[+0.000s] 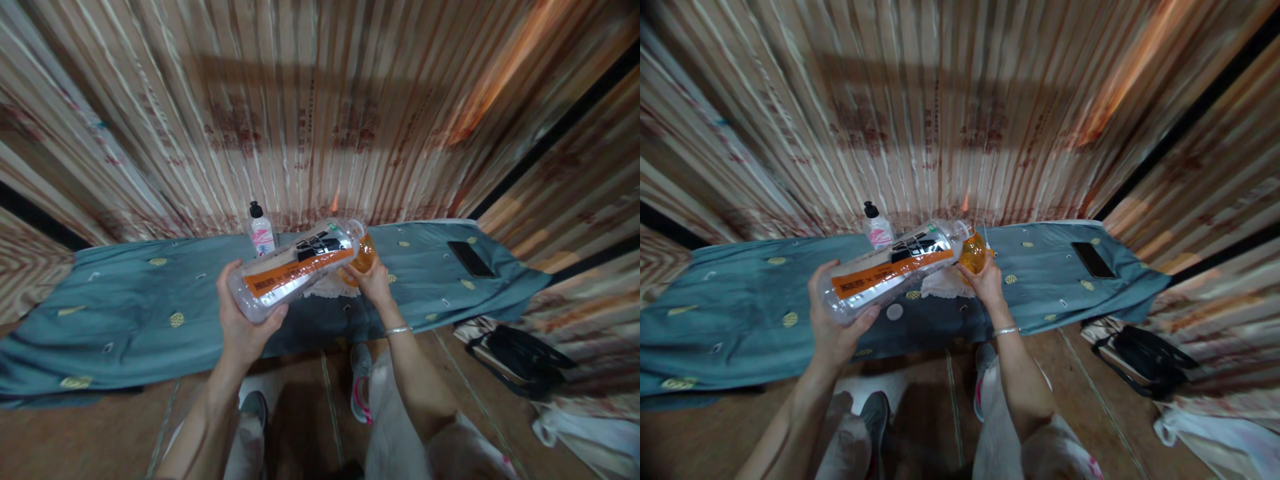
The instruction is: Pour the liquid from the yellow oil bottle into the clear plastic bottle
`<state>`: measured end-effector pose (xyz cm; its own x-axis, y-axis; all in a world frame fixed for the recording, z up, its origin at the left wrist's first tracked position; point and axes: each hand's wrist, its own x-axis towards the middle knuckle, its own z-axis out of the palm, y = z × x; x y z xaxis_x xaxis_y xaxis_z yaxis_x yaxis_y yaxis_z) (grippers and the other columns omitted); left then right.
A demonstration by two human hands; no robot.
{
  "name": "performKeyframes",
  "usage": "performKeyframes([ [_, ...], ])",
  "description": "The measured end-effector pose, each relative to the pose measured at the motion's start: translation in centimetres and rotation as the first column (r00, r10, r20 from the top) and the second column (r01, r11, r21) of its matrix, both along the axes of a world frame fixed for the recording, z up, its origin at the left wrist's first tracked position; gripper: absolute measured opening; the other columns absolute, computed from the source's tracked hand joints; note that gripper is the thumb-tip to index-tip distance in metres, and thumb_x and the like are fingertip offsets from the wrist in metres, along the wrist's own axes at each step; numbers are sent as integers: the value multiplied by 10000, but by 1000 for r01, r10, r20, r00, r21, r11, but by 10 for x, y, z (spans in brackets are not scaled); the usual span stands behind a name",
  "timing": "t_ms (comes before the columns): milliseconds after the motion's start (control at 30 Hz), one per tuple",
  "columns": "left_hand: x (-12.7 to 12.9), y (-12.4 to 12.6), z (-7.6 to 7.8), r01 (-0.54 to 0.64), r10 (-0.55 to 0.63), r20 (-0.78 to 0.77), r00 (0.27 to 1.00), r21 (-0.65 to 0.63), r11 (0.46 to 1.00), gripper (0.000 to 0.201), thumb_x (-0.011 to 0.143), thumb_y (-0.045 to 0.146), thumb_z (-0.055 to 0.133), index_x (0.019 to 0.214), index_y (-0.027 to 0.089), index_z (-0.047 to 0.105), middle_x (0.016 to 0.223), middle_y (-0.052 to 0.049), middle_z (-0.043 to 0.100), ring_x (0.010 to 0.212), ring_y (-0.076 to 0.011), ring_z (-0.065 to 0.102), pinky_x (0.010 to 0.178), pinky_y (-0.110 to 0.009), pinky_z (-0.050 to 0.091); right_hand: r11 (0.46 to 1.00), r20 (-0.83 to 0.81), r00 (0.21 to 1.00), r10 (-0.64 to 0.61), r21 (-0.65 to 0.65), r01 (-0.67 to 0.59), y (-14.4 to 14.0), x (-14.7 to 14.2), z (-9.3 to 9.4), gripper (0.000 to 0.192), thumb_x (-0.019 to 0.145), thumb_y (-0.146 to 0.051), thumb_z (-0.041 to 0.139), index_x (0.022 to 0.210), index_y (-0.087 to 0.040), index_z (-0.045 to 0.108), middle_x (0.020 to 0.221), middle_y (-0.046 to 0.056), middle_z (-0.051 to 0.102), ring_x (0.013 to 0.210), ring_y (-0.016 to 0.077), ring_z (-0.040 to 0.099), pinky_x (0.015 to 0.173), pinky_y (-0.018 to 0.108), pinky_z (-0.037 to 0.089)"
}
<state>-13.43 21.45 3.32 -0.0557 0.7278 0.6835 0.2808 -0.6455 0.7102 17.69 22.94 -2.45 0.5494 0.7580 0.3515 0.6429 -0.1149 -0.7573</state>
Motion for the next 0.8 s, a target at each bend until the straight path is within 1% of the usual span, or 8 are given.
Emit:
performKeyframes([
  [167,0,1,-1,9,-9,2,1000,7,1000,930,744,676,867,1467,222,498,1279,-113,621,1089,-284,685,992,-453,580,1000,-6,1000,-1,-18,1,0,-1,2,828,707,-685,870,1322,-172,660,1191,202,834,1118,418,799,932,515,639],
  [367,-1,1,-1,2,-2,2,1000,4,1000,951,732,688,875,1470,216,502,1292,-125,634,1116,-297,689,1004,-463,580,999,-22,1000,-8,-32,7,-1,-2,5,820,705,-640,888,1328,-159,658,1227,214,824,1139,421,793,960,521,631],
  [500,0,0,0,-4,4,2,1000,11,1000,928,741,676,871,1466,221,512,1276,-116,639,1098,-288,695,988,-449,589,1000,-21,1000,-12,-26,12,-1,-3,5,795,712,-649,885,1309,-174,662,1227,209,825,1138,416,796,961,514,634],
  [667,1,0,1,14,-14,6,1000,10,1000,920,755,668,867,1475,226,502,1278,-111,631,1084,-282,693,980,-439,589,1000,-24,1000,4,-7,-4,0,-2,3,812,707,-669,882,1312,-174,662,1217,202,829,1145,414,794,978,523,629],
  [800,1,0,0,-6,6,8,1000,25,1000,908,754,670,867,1463,225,515,1280,-106,629,1087,-279,689,985,-430,581,1000,-30,1000,9,-12,-9,0,-1,3,810,710,-664,883,1316,-175,658,1201,197,834,1126,405,800,962,514,634],
])
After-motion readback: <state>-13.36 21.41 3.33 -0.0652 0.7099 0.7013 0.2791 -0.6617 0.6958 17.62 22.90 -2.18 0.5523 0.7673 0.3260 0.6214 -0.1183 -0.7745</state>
